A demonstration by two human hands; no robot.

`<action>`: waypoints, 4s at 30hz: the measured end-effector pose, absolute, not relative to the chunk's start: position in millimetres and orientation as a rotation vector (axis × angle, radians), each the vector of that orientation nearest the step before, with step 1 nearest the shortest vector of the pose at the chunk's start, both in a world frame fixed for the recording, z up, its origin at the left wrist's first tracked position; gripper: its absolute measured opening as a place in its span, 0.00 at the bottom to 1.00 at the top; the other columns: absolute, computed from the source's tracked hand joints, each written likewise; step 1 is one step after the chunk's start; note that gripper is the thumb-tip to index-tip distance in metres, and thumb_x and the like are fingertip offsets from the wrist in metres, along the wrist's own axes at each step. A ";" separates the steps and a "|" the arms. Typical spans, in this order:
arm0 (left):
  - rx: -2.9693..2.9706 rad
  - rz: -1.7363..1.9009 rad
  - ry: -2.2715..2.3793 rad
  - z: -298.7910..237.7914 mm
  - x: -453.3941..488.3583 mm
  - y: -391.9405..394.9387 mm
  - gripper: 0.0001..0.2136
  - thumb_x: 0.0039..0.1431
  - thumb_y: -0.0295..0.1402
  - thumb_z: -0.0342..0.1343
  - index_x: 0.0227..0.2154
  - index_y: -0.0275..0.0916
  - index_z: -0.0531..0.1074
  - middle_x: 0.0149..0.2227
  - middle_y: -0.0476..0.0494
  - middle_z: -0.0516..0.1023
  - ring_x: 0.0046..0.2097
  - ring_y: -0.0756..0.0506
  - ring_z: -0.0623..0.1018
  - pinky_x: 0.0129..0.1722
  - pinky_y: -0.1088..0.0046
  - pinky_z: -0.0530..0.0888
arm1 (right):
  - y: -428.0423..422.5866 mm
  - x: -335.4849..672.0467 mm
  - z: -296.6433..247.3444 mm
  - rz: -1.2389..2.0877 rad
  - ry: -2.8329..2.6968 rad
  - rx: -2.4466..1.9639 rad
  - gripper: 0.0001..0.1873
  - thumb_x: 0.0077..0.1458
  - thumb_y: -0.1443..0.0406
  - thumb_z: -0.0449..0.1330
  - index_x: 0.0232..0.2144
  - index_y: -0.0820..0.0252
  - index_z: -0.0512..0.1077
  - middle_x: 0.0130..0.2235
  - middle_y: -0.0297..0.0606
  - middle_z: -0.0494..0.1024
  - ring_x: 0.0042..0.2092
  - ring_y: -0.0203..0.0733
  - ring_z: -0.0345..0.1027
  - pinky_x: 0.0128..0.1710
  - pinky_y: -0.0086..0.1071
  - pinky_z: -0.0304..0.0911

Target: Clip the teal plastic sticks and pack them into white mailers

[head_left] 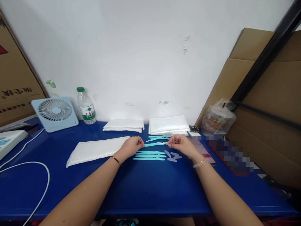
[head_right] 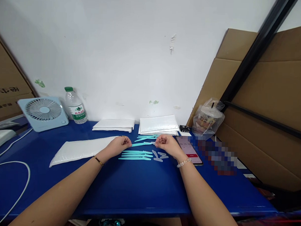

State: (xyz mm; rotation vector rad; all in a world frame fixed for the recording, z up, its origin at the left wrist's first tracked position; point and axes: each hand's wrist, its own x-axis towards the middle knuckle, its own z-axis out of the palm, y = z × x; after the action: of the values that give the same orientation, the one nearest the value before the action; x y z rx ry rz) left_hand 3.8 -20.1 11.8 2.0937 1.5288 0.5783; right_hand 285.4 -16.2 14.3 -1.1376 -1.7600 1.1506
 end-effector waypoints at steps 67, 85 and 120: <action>1.816 0.766 1.219 8.3 13.4 -23.4 0.13 0.51 0.43 0.54 0.30 0.37 0.68 0.28 0.47 0.75 0.29 0.50 0.71 0.28 0.75 0.65 | -29.7 244.7 12.2 1.420 -1.450 -1.106 0.17 0.43 0.55 0.67 0.24 0.65 0.72 0.26 0.38 0.78 0.26 0.36 0.74 0.25 0.25 0.68; 1.907 0.748 1.283 6.5 13.7 -23.9 0.12 0.53 0.43 0.53 0.33 0.38 0.69 0.31 0.47 0.75 0.31 0.48 0.72 0.29 0.74 0.67 | -29.3 244.3 14.6 1.296 -1.560 -1.100 0.18 0.47 0.52 0.62 0.25 0.63 0.73 0.24 0.36 0.75 0.22 0.32 0.66 0.22 0.26 0.61; 1.890 0.736 1.260 5.9 3.6 -20.7 0.11 0.53 0.42 0.52 0.30 0.39 0.67 0.29 0.48 0.76 0.30 0.49 0.72 0.29 0.74 0.66 | -16.9 283.8 11.9 1.258 -1.607 -1.178 0.18 0.43 0.57 0.67 0.32 0.65 0.75 0.29 0.41 0.80 0.34 0.42 0.75 0.37 0.36 0.71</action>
State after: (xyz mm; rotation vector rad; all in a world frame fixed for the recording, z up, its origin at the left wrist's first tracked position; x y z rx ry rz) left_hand 3.6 -20.7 5.9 1.8896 1.2597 0.7362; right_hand 283.8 -16.9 11.9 -1.1777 -1.6067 1.2575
